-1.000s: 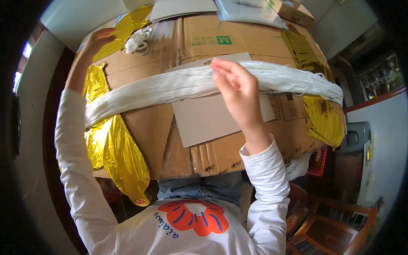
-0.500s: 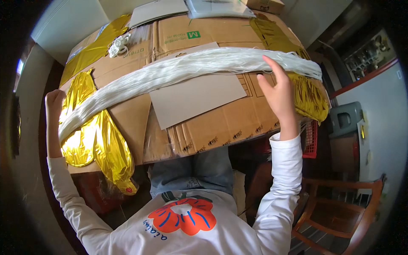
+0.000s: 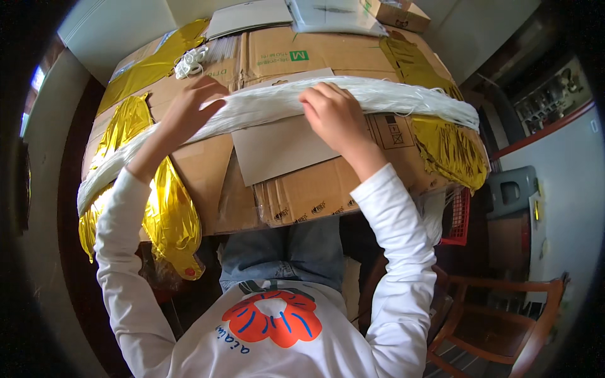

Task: The user is measuring and looping white string using a cardboard template as a guide on a packaging workbench.

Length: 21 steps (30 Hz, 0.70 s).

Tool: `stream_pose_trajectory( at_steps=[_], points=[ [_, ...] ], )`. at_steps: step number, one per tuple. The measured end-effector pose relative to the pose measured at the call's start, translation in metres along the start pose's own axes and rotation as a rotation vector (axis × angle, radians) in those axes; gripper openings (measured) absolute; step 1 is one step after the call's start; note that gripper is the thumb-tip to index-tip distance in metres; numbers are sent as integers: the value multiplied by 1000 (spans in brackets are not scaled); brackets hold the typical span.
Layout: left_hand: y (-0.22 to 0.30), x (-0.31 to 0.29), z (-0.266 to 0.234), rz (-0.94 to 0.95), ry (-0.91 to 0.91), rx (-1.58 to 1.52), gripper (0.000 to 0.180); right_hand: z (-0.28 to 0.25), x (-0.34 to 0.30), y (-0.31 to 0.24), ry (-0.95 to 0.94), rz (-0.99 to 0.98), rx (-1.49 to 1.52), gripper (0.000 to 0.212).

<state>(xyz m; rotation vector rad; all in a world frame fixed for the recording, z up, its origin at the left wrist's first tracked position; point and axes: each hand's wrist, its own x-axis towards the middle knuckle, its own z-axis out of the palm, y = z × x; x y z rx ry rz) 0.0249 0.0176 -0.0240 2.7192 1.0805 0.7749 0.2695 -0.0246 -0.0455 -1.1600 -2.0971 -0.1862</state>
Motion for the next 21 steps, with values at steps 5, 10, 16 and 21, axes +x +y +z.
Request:
stream_pose_trajectory(
  at_steps=[5,10,16,21],
  points=[
    [8,29,31,-41,54,-59,8,21,26,1,-10,-91,-50,7],
    [15,35,36,-18,44,-42,10,36,32,7,-138,-126,-63,7],
    [9,30,37,-80,-16,-138,18,36,34,9,-97,-137,117,6],
    [4,27,38,-66,-37,-174,18,35,34,8,-72,-127,176,7]
  ],
)
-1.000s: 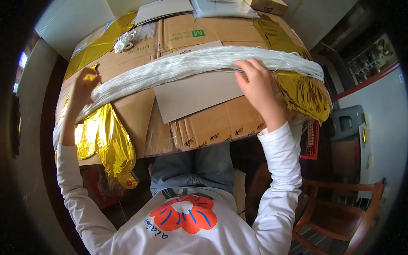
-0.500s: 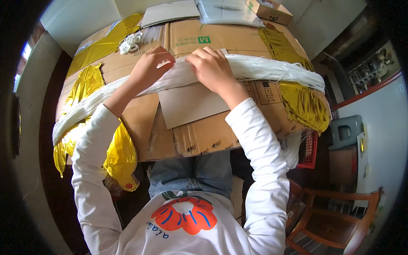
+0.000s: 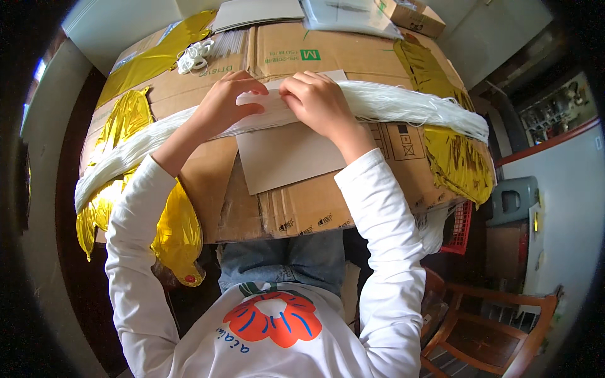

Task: The user is measuring and looping white string using a cardboard template as a guide on a packaging workbench.

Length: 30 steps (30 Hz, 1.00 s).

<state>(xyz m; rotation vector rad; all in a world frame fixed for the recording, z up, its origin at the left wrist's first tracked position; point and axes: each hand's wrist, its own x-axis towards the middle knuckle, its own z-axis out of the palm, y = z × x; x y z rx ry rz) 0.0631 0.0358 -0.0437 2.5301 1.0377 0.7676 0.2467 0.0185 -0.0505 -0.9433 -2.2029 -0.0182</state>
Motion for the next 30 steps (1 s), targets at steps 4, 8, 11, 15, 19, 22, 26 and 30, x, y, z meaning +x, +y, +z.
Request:
stream_pose_trajectory(
  at_steps=[4,8,11,15,19,22,26,30],
  points=[
    [-1,1,3,5,9,-26,17,-1,-1,-4,1,35,27,10],
    [-2,3,7,33,25,-4,15,-2,0,-3,-1,36,20,11],
    [-4,6,10,41,28,-1,12,-2,-1,-2,48,23,13,9],
    [-6,7,5,26,15,-68,10,-4,-3,0,-6,47,26,10],
    [-9,8,-2,65,0,-81,10,-4,-6,2,6,45,24,11],
    [-12,8,-3,6,3,-125,11,-1,-5,3,31,33,13,9],
    [-8,6,-5,-11,-25,-130,13,-1,-5,3,46,39,24,8],
    [-5,5,-4,-91,-57,-175,11,-1,-5,2,40,43,27,8]
  ],
)
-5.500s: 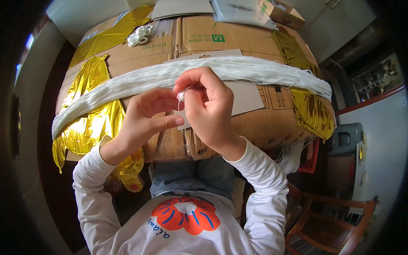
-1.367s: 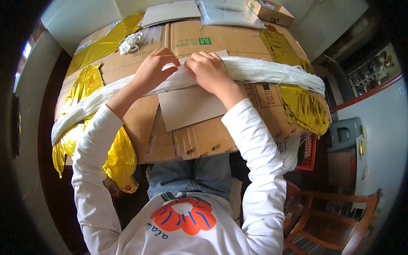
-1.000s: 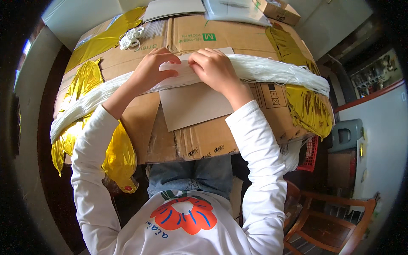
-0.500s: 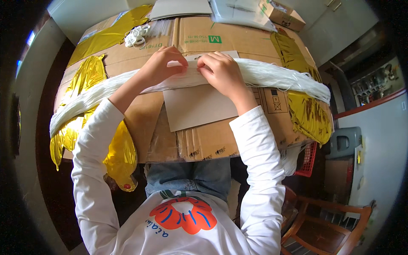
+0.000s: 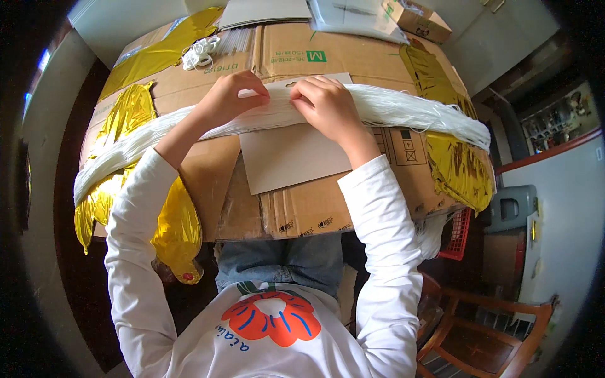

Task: The user is measuring and looping white string using a cardboard template as a guide on a packaging workbench.

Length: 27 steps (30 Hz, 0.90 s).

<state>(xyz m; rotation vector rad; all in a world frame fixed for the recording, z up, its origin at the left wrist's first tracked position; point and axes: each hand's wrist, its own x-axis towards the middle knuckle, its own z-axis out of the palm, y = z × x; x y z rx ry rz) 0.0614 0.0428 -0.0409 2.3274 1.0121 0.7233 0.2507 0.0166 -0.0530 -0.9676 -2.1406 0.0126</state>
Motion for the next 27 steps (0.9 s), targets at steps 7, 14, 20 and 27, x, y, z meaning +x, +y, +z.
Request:
stream_pose_trajectory(
  at_steps=[7,14,20,27],
  points=[
    [4,0,-7,33,60,12,10,0,-1,1,-30,9,-6,9],
    [10,4,-11,81,45,-104,11,0,14,-14,111,10,158,13],
    [31,6,-29,-15,-39,-360,12,-20,34,-27,-41,184,409,14],
    [43,6,-52,50,-3,-429,10,-32,56,-47,-144,381,822,21]
  ],
)
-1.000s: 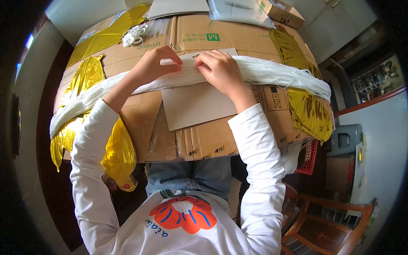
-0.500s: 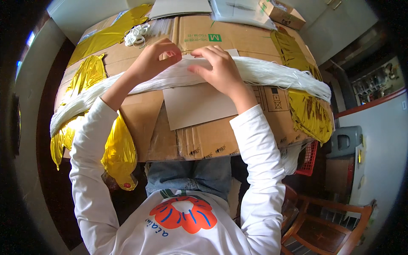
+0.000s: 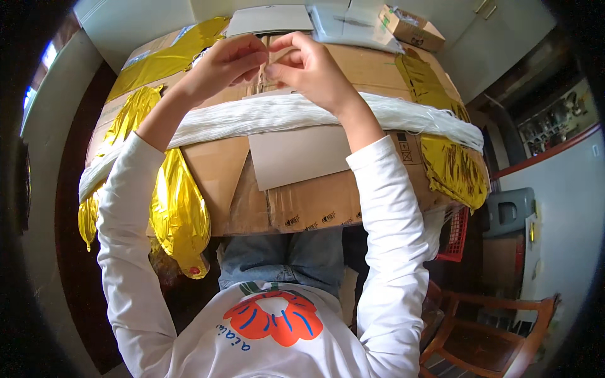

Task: The user is measuring and looping white string using a cardboard template as a guide on a packaging workbench.

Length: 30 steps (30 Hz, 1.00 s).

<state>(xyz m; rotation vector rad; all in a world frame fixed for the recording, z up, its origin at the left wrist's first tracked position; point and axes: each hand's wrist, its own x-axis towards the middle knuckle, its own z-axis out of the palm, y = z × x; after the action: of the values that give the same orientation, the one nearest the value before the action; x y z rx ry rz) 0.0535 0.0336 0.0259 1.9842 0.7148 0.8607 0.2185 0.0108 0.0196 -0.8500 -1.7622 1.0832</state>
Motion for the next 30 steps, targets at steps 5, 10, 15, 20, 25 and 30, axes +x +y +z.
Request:
stream_pose_trajectory(
  at_steps=[5,10,15,20,25,30],
  points=[
    [22,-11,-17,-79,-57,110,15,-9,-1,-15,28,-26,-87,14],
    [37,-28,-54,-167,-76,182,19,-23,-5,-26,-4,-149,-246,14],
    [41,-34,-65,-73,-48,202,27,-15,2,-34,-32,-254,-292,14],
    [60,-25,-70,-68,-24,237,28,-2,10,-61,-28,-258,-358,11],
    [98,-19,-61,-95,2,-6,14,1,10,-89,-1,-265,-255,9],
    [101,-5,-68,9,18,-61,14,-1,14,-103,68,-336,-311,10]
  ],
)
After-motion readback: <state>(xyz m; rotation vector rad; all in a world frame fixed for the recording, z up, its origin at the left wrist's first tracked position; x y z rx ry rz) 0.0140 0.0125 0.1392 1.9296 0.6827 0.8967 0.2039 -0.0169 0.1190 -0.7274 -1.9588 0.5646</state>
